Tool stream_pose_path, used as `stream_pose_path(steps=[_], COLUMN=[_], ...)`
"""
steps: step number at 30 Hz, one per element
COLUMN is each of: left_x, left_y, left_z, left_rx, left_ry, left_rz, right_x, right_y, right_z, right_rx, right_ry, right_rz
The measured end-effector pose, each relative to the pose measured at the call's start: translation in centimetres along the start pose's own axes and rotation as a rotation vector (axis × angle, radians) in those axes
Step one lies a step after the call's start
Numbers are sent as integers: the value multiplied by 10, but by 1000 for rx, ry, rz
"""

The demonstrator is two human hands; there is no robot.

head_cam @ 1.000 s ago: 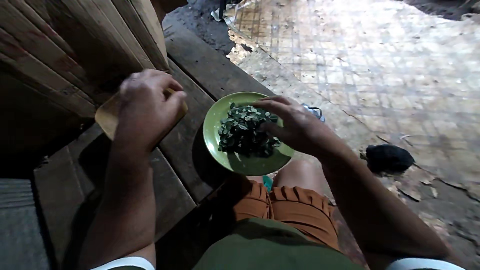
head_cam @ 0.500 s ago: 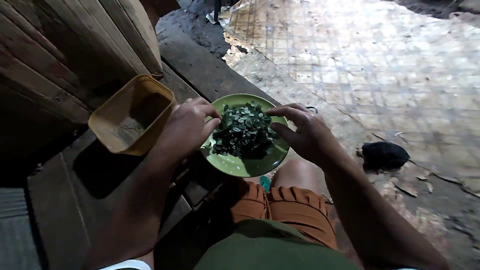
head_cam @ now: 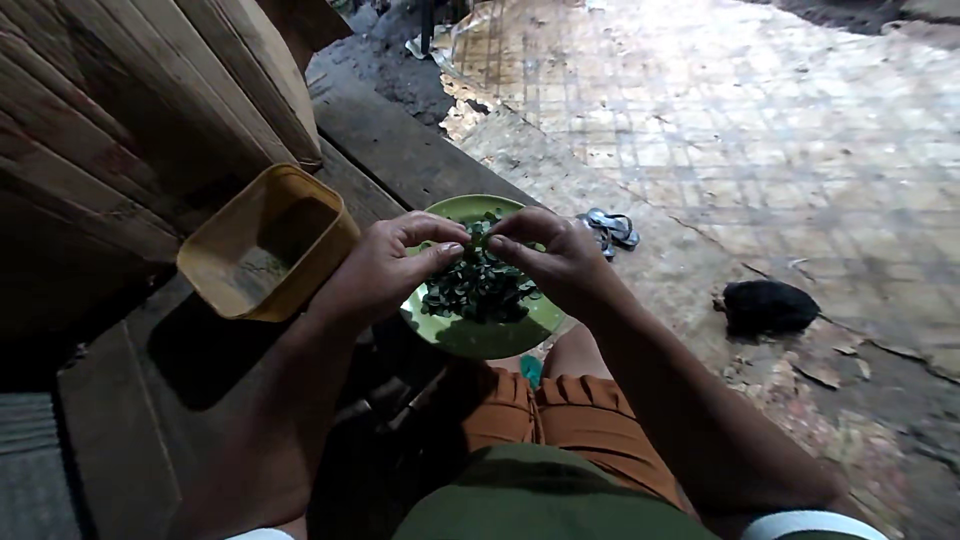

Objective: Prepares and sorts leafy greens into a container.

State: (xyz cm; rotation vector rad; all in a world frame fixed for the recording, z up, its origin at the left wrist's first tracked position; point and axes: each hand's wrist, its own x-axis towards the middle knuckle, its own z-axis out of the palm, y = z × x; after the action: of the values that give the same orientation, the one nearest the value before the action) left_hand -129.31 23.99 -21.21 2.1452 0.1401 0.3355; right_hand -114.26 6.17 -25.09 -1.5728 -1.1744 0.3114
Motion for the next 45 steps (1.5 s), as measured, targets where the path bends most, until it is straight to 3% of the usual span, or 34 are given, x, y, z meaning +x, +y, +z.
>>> stream_pose_path(steps=[4,7,11,16,19,22,26,32,38,45], left_x=[2,4,6,6,4,2,3,3,3,-13], left_y=[12,8,-3,2,3,0,-5,-5,0,1], left_z=[6,23,41,31,24,28,41,44,4,-73], left_rx=[-177,-287,-229,-216,-53,137,234,358,534,853], left_ry=[-17,3,144,177,151,77,166,204,324,488], left_rz=[-135,-85,-40,-81,-65,56,171,157,92,-298], right_x=[-2,-3,-4,-7,-8,-8,-8,-7,-4,-8], right_y=[4,3,4,14,15,15,16,14,18,18], right_z=[-4,-2,-1,-8,-12,-10,-7,-6,-13,-15], right_rx=[-32,-23,-48,-34,-43,-47,-49,-63,-333,-562], right_ry=[-1,8,3,20,29,28,12,-15,-33,-132], right_rz=[5,5,2,60,88,78,58,35,0,-47])
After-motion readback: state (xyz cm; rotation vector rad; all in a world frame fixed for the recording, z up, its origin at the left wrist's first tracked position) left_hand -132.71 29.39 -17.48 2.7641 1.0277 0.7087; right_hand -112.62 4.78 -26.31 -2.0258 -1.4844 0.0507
